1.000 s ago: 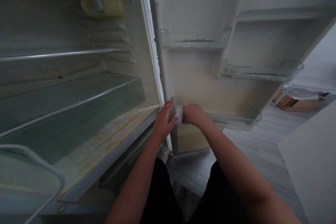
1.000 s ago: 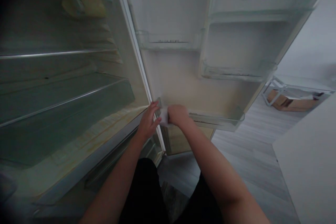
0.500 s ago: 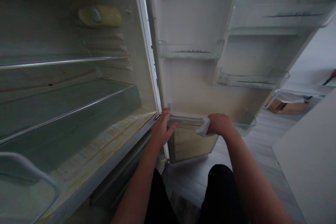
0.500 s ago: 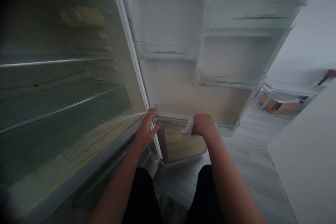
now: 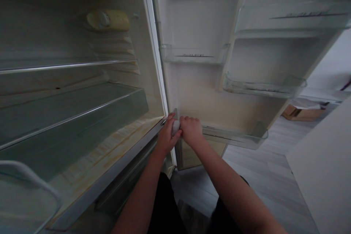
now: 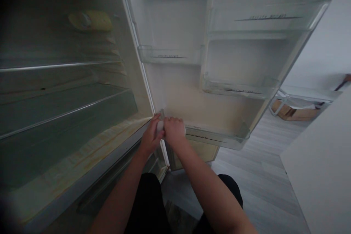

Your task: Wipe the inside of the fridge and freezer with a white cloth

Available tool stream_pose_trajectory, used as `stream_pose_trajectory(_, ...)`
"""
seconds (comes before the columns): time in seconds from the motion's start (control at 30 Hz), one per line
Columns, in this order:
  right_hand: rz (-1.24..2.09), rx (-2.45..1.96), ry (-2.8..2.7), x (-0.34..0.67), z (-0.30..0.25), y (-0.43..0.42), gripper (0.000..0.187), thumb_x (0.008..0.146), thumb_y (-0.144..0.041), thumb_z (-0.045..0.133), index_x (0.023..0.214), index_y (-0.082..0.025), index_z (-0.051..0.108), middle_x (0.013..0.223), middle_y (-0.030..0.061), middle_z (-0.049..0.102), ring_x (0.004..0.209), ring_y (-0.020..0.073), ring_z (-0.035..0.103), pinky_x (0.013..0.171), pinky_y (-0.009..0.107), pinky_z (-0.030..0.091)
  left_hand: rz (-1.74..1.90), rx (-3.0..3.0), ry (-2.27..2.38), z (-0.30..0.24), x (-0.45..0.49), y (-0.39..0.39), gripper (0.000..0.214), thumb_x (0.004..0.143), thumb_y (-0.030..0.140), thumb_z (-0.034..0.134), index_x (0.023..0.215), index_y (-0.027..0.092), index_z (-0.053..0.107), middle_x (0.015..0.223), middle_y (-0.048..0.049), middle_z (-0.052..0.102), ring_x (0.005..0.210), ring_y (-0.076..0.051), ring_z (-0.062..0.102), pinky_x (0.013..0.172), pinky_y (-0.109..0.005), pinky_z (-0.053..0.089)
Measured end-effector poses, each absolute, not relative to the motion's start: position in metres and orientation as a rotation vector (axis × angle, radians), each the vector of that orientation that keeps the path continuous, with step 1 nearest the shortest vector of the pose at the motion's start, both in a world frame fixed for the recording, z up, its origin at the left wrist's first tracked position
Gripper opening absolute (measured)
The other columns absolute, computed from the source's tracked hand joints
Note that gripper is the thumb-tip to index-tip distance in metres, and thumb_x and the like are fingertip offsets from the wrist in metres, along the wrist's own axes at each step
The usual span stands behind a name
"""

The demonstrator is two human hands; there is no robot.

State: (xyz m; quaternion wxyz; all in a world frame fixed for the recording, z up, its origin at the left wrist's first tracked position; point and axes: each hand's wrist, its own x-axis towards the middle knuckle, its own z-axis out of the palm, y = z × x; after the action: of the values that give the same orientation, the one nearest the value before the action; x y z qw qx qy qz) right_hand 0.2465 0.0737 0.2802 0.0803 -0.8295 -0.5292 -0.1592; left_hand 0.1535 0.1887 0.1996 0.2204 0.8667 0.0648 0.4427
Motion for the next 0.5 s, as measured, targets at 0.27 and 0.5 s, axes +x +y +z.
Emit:
stream_pose_trajectory(0.27,-0.419,-2.806,-1.299,0.307,0.281,-0.038,0.032,0.082,-0.040,0.078,0.101,-0.017,0.068,0.099,0.0124,0.073,0.096,0.0308,0.070,0.078,0.036,0.048,1.217,2.430,0.217,0.203,0.151,0.189,0.039,0.098,0.047,0.049,0.128,0.022,0.049,0.156,-0.0168,0.045,0.151,-0.028,0.035,0.121,-0.054,0.034)
stream_pose_trajectory(0.5,-0.305,-2.947,-1.148,0.360,0.290,-0.106,0.019,0.077,-0.034,0.078,0.089,-0.020,0.072,0.092,0.0089,0.075,0.090,0.0284,0.070,0.070,0.032,0.042,1.230,2.426,0.221,0.203,0.157,0.190,0.040,0.097,0.047,0.052,0.128,0.022,0.049,0.156,-0.0168,0.045,0.151,-0.030,0.035,0.120,-0.056,0.034)
